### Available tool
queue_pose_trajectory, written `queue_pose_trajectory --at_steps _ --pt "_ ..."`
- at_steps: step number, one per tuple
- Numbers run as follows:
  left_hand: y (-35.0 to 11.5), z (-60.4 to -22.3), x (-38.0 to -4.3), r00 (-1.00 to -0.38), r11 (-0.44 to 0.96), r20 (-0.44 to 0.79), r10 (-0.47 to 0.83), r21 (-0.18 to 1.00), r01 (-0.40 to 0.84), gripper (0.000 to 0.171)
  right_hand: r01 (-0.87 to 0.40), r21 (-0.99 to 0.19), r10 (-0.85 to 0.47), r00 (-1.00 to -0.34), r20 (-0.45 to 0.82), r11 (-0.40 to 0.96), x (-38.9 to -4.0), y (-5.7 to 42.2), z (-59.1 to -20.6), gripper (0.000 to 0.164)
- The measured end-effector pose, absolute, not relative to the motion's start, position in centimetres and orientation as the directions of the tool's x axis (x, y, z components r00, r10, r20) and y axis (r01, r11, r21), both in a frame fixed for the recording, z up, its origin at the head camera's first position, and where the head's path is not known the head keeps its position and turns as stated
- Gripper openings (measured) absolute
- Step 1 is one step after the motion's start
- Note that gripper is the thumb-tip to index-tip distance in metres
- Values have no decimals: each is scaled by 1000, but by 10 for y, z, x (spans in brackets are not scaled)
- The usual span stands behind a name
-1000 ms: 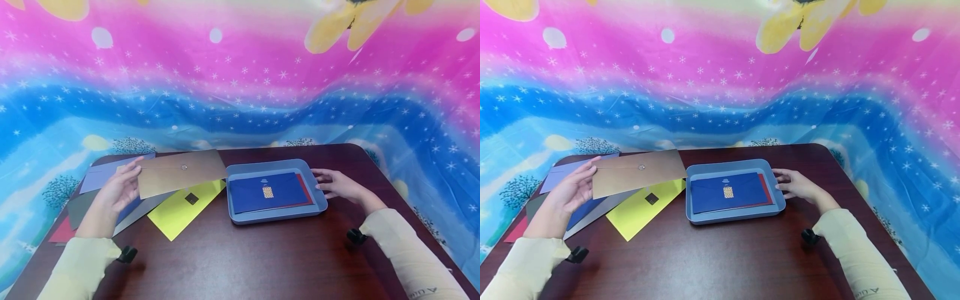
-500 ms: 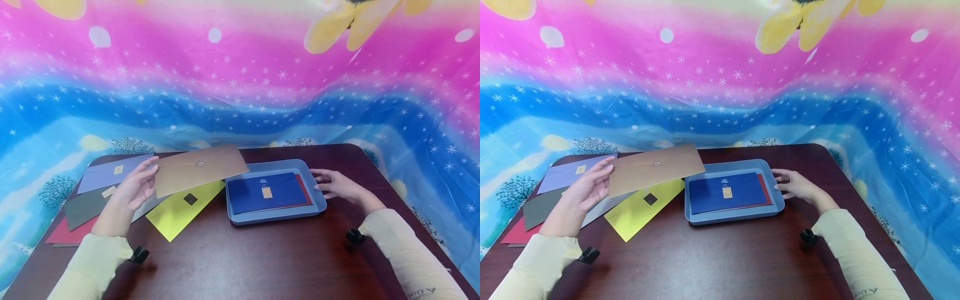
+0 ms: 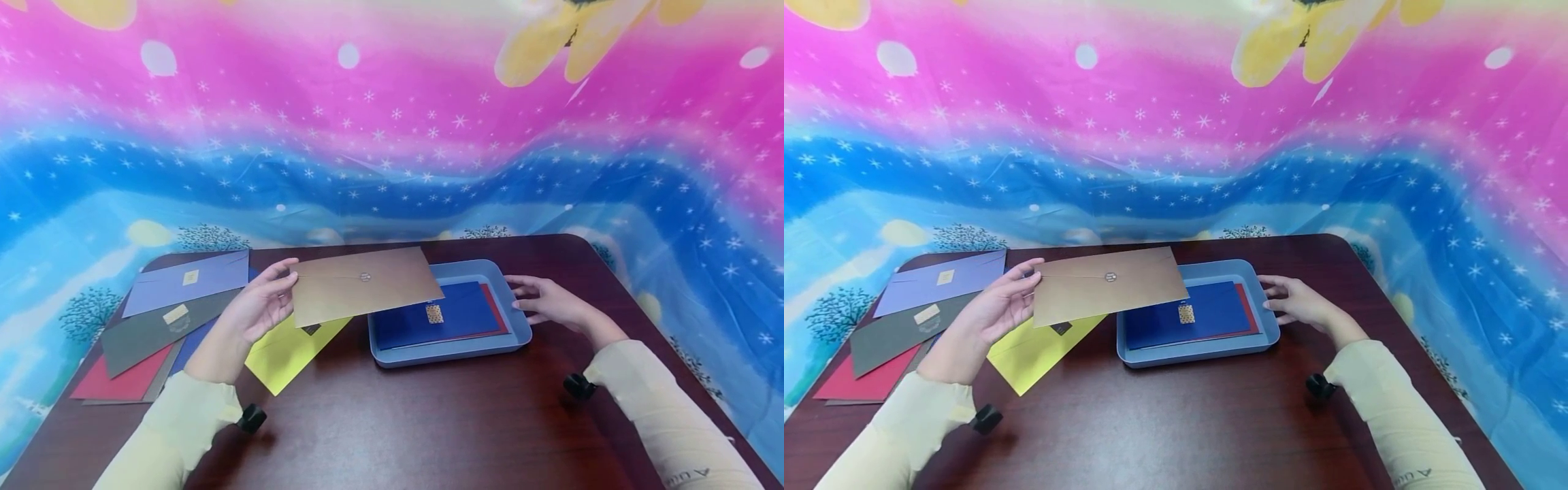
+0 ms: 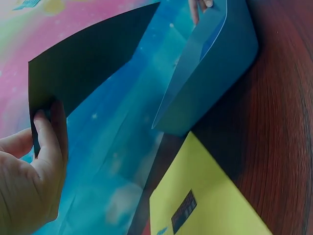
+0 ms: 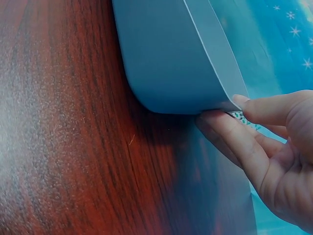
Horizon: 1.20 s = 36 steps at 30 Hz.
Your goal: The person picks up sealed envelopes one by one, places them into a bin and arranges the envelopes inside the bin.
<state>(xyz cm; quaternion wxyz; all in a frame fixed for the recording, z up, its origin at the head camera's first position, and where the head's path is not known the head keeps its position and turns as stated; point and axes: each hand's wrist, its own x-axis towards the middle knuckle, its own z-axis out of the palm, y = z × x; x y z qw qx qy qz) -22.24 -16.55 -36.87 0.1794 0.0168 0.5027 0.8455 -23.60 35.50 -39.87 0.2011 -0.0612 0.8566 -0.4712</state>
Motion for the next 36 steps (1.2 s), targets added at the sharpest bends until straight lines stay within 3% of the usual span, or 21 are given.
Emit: queue_pose_trajectory --at_steps 8,17,26,36 --pt "-138 -371 -228 -918 -426 -162 361 847 -317 29 91 -832 -290 -912 -291 548 -237 355 -399 66" --pt "-101 -387 -231 -875 -295 -268 403 867 -402 25 86 -835 -291 -914 -283 543 -236 355 -400 65" --pt "-77 -397 -237 -848 -237 -302 435 870 -432 47 76 -837 -293 -917 -273 543 -236 357 -402 66" --pt "-59 -401 -242 -840 -203 -337 426 869 -452 50 74 -828 -293 -915 -278 556 -236 356 -402 65"
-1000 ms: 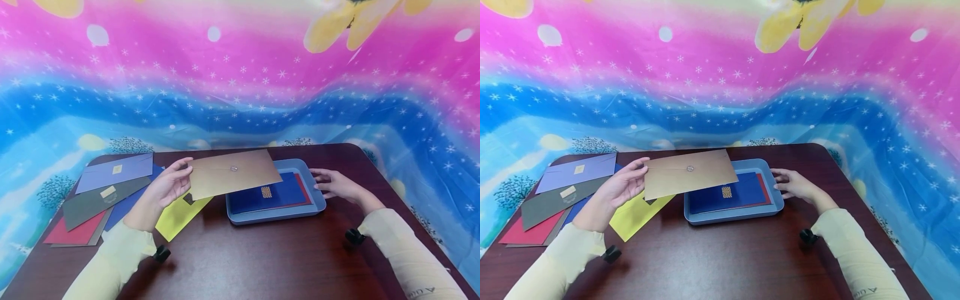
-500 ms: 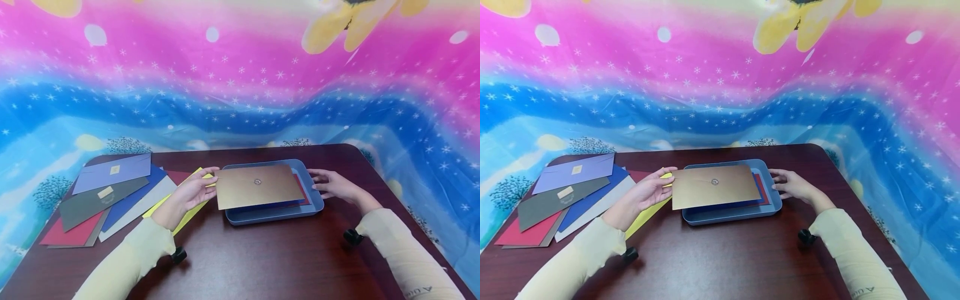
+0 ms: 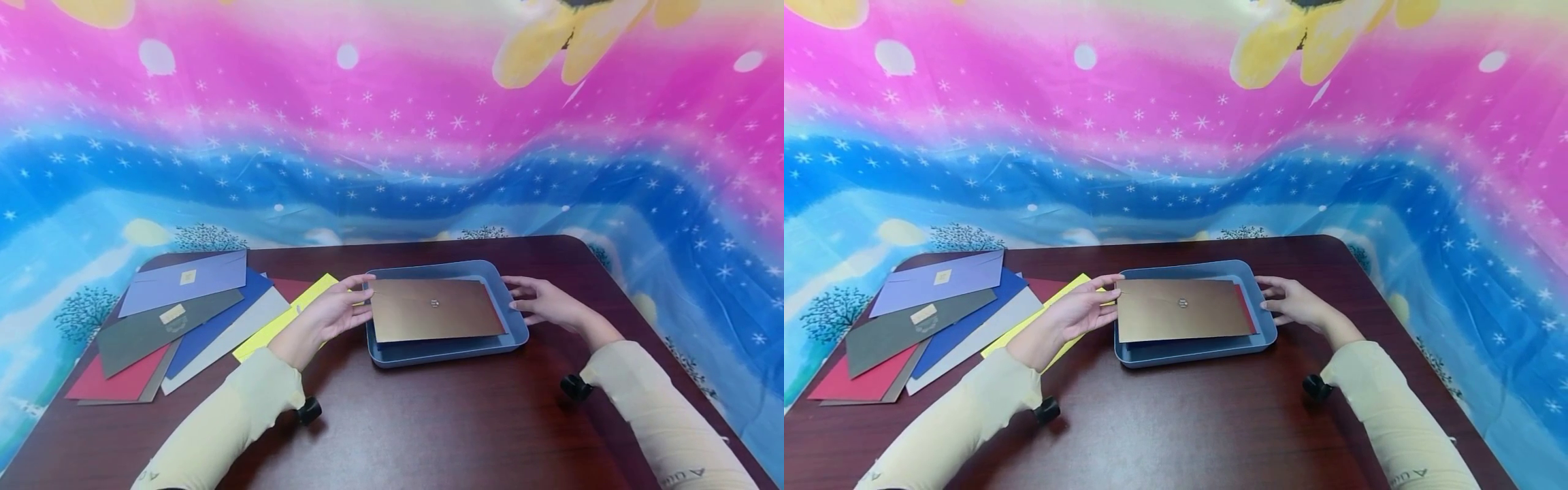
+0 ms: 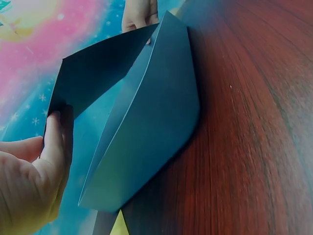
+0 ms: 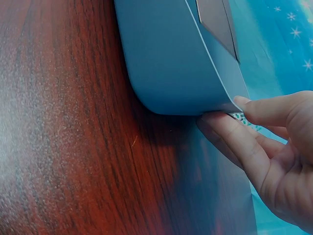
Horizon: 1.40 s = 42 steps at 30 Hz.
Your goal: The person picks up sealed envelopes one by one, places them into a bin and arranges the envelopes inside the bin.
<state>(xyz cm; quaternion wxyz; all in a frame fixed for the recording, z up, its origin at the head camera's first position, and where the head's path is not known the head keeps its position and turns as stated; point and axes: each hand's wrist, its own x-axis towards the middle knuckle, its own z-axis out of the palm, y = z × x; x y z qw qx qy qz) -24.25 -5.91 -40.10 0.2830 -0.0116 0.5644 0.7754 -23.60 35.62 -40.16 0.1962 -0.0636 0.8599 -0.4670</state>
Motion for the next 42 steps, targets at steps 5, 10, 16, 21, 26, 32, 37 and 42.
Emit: queue_pose_trajectory --at_steps 5,10,16,21,26,32,37,42 --pt "-51 -403 -245 -847 -212 -342 406 867 -452 48 72 -824 -294 -914 -280 562 -236 356 -402 66" --pt "-45 -405 -246 -850 -222 -336 406 866 -449 48 62 -818 -298 -913 -278 572 -236 356 -401 66" --pt "-41 -406 -247 -850 -225 -340 403 863 -452 47 42 -814 -308 -913 -266 579 -236 356 -402 67" --pt "-40 -405 -246 -846 -235 -339 411 857 -458 47 49 -811 -303 -913 -273 583 -236 356 -401 67" --pt "-40 -402 -245 -835 -254 -340 432 843 -475 48 53 -815 -304 -912 -275 578 -236 356 -401 66" --pt "-44 -394 -242 -830 -276 -349 435 826 -492 50 58 -812 -298 -913 -278 581 -236 356 -400 66" --pt "-48 -385 -238 -843 -285 -334 422 834 -473 55 52 -806 -295 -915 -275 590 -236 356 -399 66" --pt "-52 -376 -235 -854 -297 -320 411 838 -457 57 49 -804 -293 -916 -272 593 -236 355 -401 66"
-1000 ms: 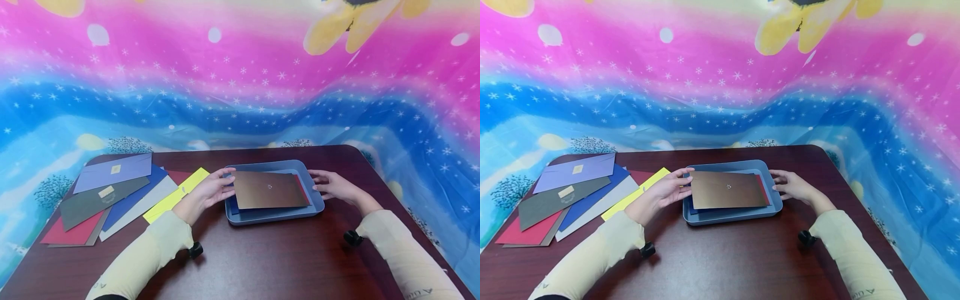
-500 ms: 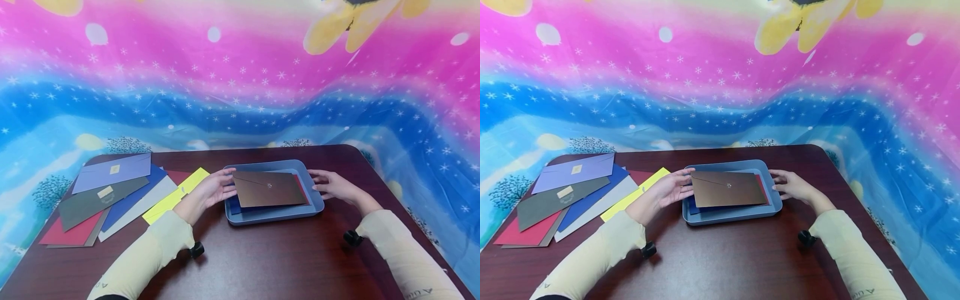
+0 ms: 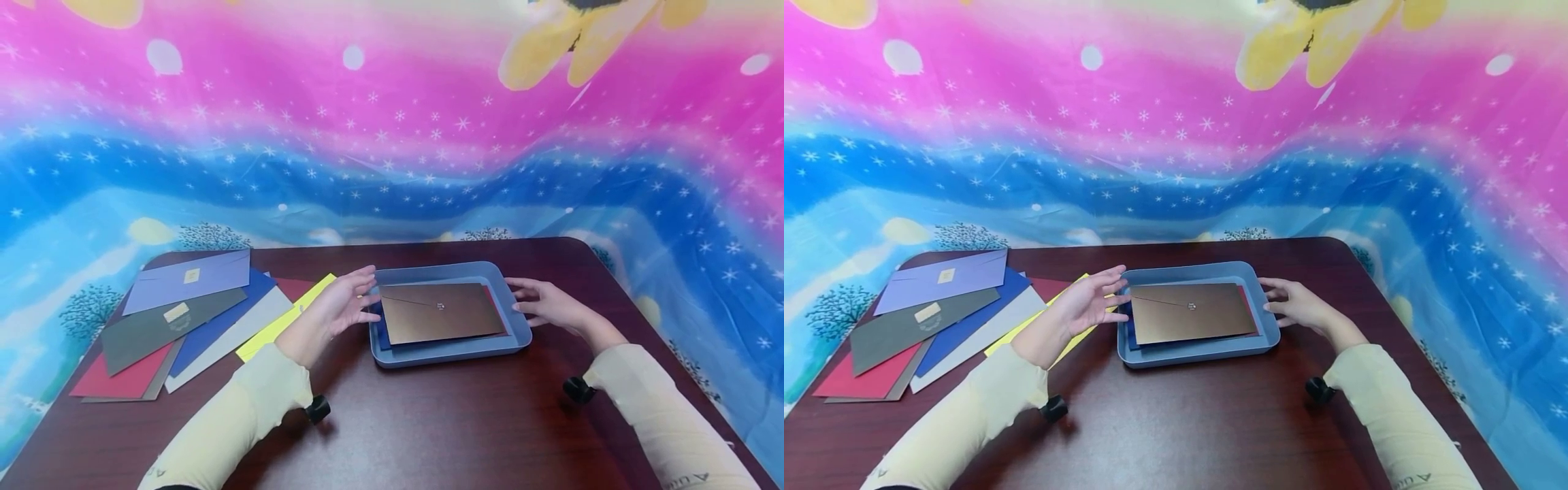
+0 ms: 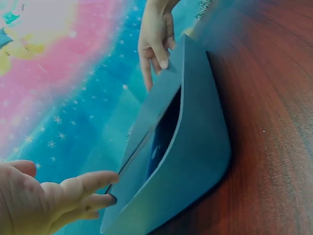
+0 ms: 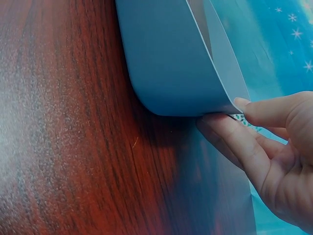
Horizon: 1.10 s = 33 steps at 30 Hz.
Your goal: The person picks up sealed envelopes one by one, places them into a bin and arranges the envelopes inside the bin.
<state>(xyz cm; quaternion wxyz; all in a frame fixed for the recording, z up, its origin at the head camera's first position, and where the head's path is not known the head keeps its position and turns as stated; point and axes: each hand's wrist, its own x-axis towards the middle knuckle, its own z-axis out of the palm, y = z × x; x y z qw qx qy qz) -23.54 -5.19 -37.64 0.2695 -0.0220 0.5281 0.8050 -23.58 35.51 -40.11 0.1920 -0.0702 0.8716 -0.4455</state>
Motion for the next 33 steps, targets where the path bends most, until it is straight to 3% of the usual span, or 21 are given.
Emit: queue_pose_trajectory --at_steps 12,22,33 --pt "-67 -363 -233 -880 -293 -272 388 869 -398 61 41 -799 -286 -922 -262 599 -235 354 -402 65" --pt "-97 -342 -235 -906 -282 -145 397 920 -271 57 38 -798 -289 -921 -261 601 -236 353 -401 65" --pt "-133 -334 -234 -881 -94 -130 455 977 -192 53 38 -798 -290 -920 -263 602 -234 353 -400 66"
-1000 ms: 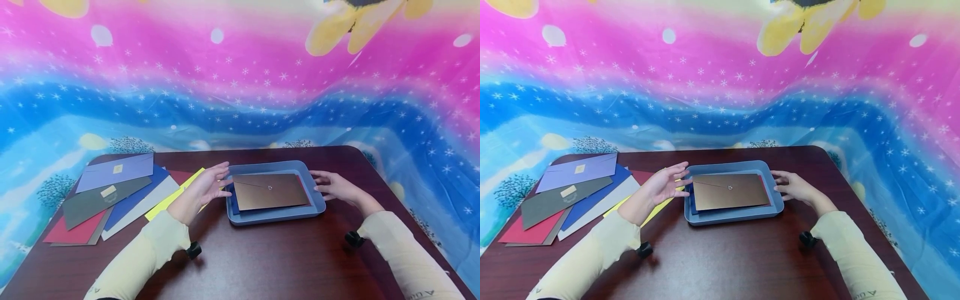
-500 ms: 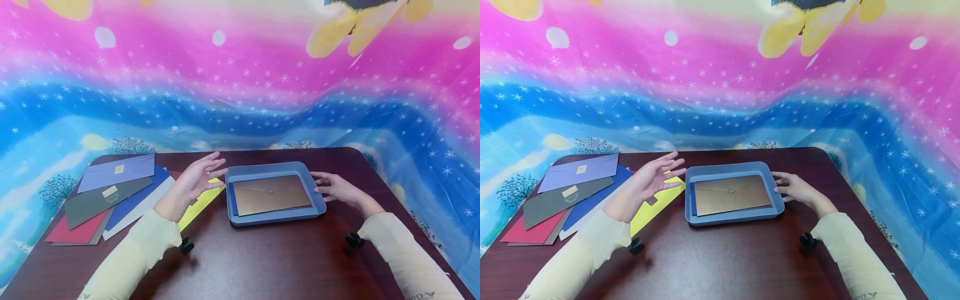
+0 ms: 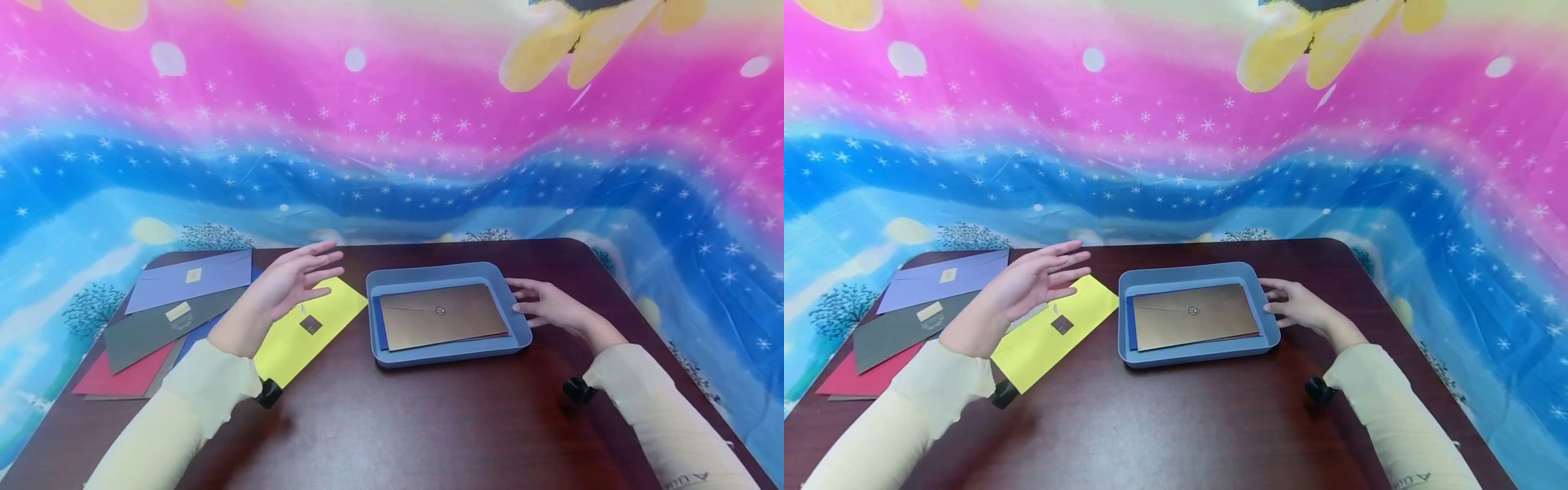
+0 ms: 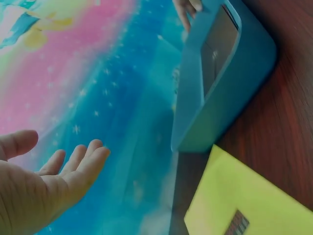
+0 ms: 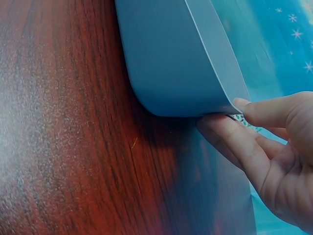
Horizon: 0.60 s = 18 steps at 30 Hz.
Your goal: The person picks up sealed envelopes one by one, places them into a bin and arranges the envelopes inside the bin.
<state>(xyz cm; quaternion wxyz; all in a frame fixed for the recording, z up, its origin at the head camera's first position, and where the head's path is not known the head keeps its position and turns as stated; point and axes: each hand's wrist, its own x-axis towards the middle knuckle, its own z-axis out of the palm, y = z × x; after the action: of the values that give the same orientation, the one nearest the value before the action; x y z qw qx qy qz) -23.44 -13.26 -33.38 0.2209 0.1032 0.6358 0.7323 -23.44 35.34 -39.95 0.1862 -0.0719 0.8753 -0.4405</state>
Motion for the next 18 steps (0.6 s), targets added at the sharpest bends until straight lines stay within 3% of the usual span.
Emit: queue_pose_trajectory --at_steps 6,13,18 --pt "-150 -340 -233 -874 -10 -170 455 981 -196 54 37 -801 -294 -919 -263 598 -234 354 -399 65" --pt "-175 -346 -234 -863 295 -246 441 948 -119 53 44 -800 -289 -920 -267 598 -235 352 -400 65" --pt "-185 -350 -232 -856 402 -267 442 913 -77 52 54 -799 -281 -920 -272 599 -235 352 -398 65"
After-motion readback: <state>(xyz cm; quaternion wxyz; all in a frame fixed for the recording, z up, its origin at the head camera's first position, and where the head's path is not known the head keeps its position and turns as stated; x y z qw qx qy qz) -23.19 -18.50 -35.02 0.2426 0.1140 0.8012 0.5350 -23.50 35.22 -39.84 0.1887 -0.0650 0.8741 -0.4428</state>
